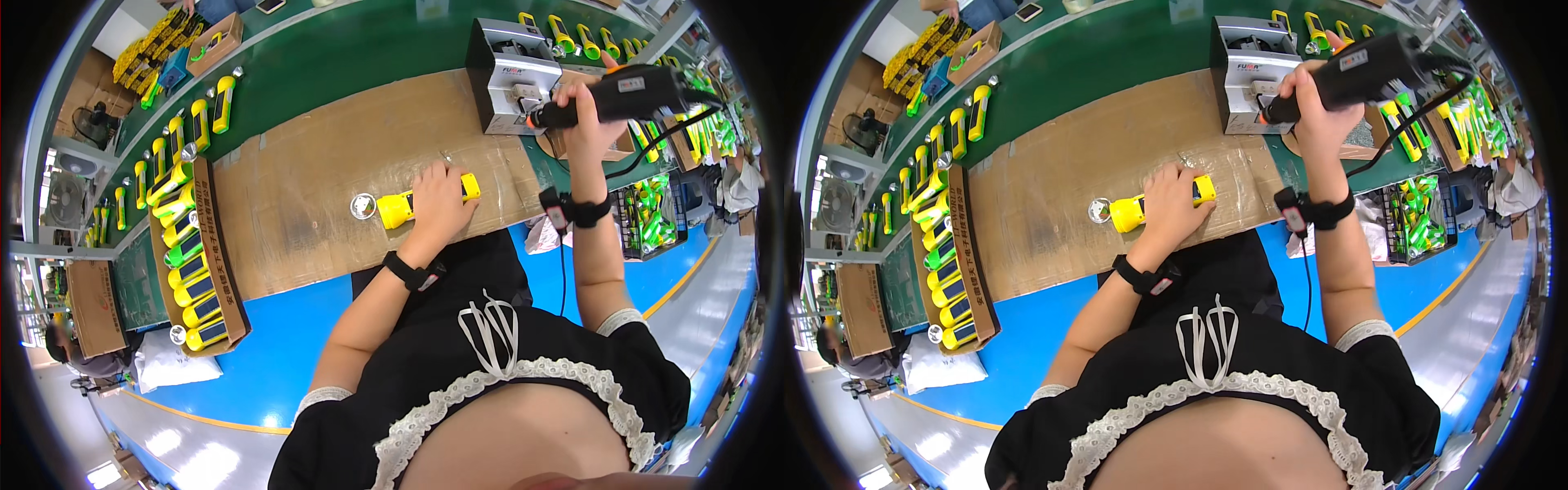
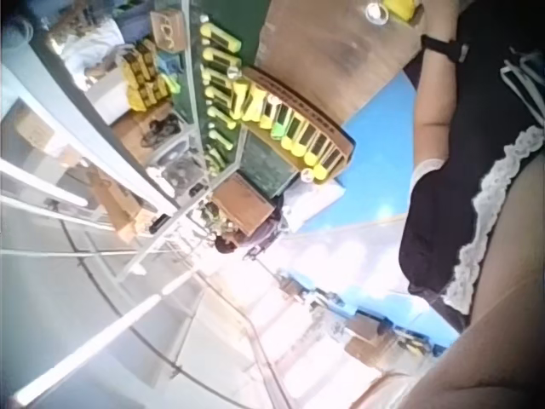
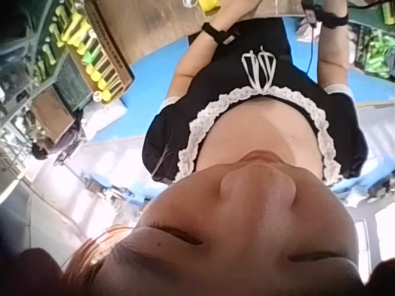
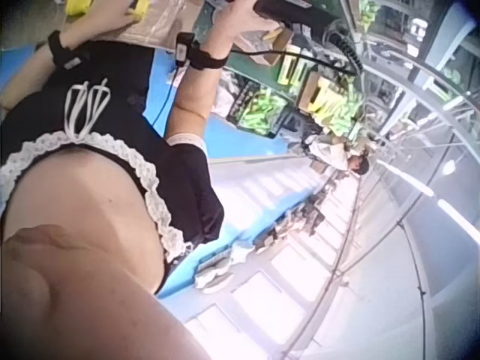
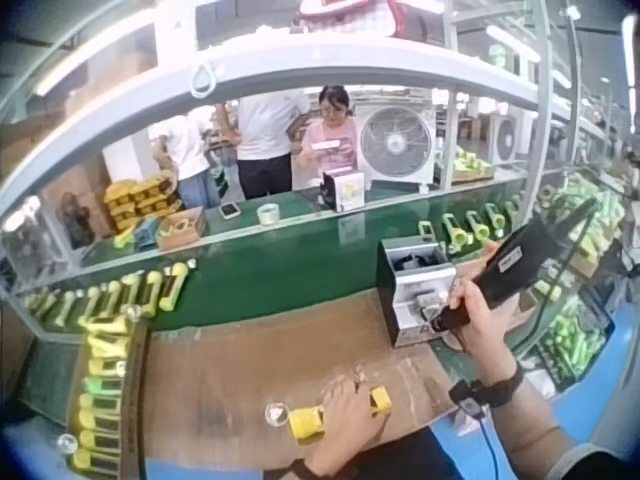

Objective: Assembling handheld flashlights using an electric screwdriver and components from an assembly line.

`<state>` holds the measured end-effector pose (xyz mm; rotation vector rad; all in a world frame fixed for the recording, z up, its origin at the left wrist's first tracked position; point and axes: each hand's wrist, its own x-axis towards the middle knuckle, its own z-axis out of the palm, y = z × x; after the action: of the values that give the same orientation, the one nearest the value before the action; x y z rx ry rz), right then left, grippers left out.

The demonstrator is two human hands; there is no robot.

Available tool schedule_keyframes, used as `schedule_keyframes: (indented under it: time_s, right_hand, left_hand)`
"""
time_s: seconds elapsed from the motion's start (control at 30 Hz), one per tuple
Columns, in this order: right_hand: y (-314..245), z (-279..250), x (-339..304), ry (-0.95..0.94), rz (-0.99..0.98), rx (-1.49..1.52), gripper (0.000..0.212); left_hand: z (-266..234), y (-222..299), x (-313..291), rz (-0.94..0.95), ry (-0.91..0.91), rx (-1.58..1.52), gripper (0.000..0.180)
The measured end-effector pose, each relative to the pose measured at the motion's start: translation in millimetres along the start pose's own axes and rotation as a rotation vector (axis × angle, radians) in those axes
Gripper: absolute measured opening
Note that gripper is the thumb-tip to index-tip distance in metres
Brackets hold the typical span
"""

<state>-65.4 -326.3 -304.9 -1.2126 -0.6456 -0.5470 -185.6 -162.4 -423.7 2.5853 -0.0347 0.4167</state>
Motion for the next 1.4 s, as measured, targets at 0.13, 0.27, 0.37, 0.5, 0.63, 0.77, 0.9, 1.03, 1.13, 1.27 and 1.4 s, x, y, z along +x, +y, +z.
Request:
schedule_keyframes:
  time_s: [0.13, 0.27, 0.37, 0.5, 0.63, 0.77, 0.9, 1.03, 1.13, 1.27, 1.4]
  right_hand:
    - [23.2, -11.9, 20.4, 0.041, -0.023, -0.077, 0.052]
    - [36.2, -11.5, 24.3, 0.058, -0.010, -0.130, 0.048]
    - [38.4, -10.0, 28.0, 0.021, 0.040, -0.201, 0.045]
    - [36.9, -8.1, 31.1, -0.077, 0.127, -0.183, 0.046]
    - [14.5, 10.9, -7.2, -0.019, 0.238, 0.178, 0.044]
    - [-19.0, 42.7, -61.2, -0.115, 0.226, 0.371, 0.053]
    - [-28.4, 73.6, -101.9, -0.257, 0.200, 0.307, 0.055]
    - [-29.0, 95.3, -114.2, -0.343, 0.224, 0.325, 0.055]
    - [-26.6, 102.4, -118.8, -0.346, 0.239, 0.305, 0.054]
    - [-24.0, 107.1, -122.1, -0.338, 0.269, 0.310, 0.052]
    - [-21.3, 111.7, -125.2, -0.317, 0.281, 0.291, 0.051]
  left_hand:
    - [1.6, -0.3, 0.3, 0.041, -0.022, -0.008, 0.053]
    - [-1.7, -4.3, -2.1, 0.078, 0.086, -0.118, 0.057]
    - [-32.4, -4.3, -10.6, 0.105, 0.148, -0.078, 0.059]
    - [-60.3, -32.6, -33.5, -0.001, -0.005, 0.130, 0.054]
    - [-62.4, -52.5, -42.1, -0.013, -0.012, 0.002, 0.046]
    - [-51.8, -57.5, -38.8, 0.016, 0.031, -0.144, 0.045]
    - [-46.1, -61.8, -42.1, 0.080, 0.098, -0.176, 0.047]
    - [-44.7, -62.2, -44.6, 0.044, 0.128, -0.215, 0.046]
    - [-43.5, -64.0, -44.8, 0.040, 0.120, -0.246, 0.045]
    - [-41.9, -64.1, -44.4, 0.041, 0.129, -0.264, 0.043]
    - [-43.5, -65.3, -44.2, 0.029, 0.107, -0.274, 0.043]
